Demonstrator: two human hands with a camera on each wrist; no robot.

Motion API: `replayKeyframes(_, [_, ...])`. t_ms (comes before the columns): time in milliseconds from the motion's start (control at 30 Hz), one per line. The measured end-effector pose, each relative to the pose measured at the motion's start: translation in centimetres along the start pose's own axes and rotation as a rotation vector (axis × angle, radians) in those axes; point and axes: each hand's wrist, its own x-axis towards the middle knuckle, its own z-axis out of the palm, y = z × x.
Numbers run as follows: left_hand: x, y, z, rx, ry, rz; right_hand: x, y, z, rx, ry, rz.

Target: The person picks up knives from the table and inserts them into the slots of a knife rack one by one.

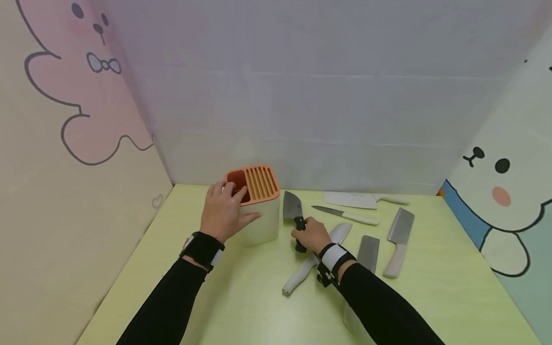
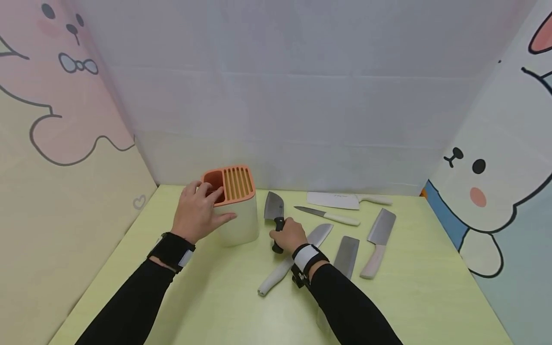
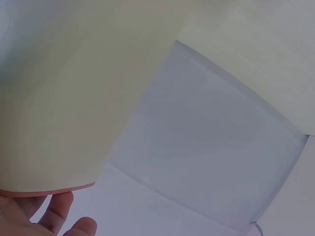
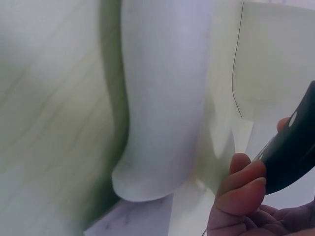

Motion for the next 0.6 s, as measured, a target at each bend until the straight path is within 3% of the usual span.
replayKeyframes(267, [0.0, 0.25, -0.21, 0.037, 0.003, 0.019, 0.02, 0.4, -0.06, 0.014, -0.01, -0.017])
replayKeyframes(600, [-0.14, 0.41, -0.48, 0.044, 0.014, -0.027, -0.15, 0.74, -0.41, 0.075, -0.015, -0.003])
